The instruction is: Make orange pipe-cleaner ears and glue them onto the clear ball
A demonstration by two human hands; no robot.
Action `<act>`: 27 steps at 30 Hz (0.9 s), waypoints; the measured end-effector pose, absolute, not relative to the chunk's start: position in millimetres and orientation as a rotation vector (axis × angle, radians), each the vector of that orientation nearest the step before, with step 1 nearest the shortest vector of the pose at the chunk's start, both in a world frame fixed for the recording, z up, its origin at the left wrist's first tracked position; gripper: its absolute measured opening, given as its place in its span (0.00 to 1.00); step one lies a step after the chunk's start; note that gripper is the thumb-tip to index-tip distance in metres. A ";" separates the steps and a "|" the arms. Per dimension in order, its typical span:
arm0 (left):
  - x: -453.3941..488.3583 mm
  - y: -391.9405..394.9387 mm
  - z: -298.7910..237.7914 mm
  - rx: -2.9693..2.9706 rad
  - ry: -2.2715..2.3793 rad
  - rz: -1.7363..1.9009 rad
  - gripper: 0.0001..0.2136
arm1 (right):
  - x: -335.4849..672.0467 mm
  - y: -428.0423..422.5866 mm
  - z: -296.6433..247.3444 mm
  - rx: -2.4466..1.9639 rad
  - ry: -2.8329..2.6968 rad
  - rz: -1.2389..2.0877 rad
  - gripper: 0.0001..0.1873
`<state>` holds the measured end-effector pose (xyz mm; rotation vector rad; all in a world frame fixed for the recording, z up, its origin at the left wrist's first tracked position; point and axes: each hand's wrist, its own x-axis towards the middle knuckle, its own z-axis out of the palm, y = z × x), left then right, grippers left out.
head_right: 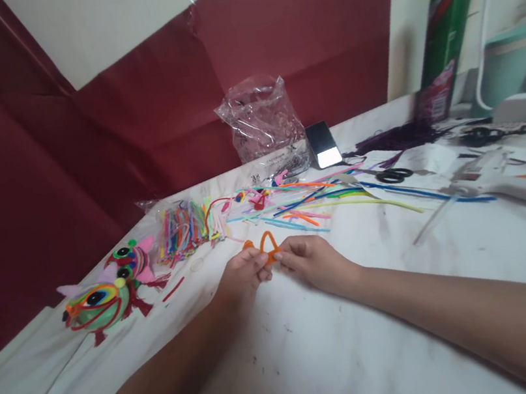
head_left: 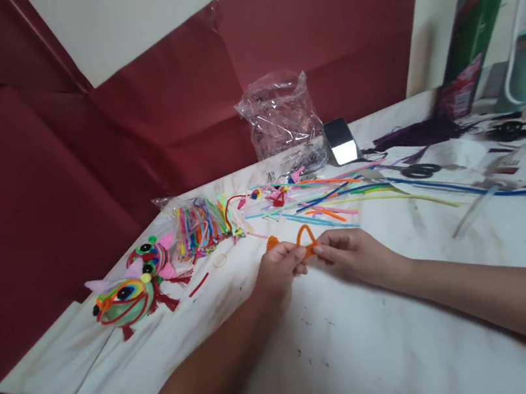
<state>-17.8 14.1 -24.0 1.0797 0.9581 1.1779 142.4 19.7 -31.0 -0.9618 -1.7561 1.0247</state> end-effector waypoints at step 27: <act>-16.8 16.0 -27.8 1.198 0.941 1.251 0.12 | 135.3 14.8 -29.2 -0.899 -1.565 1.317 0.19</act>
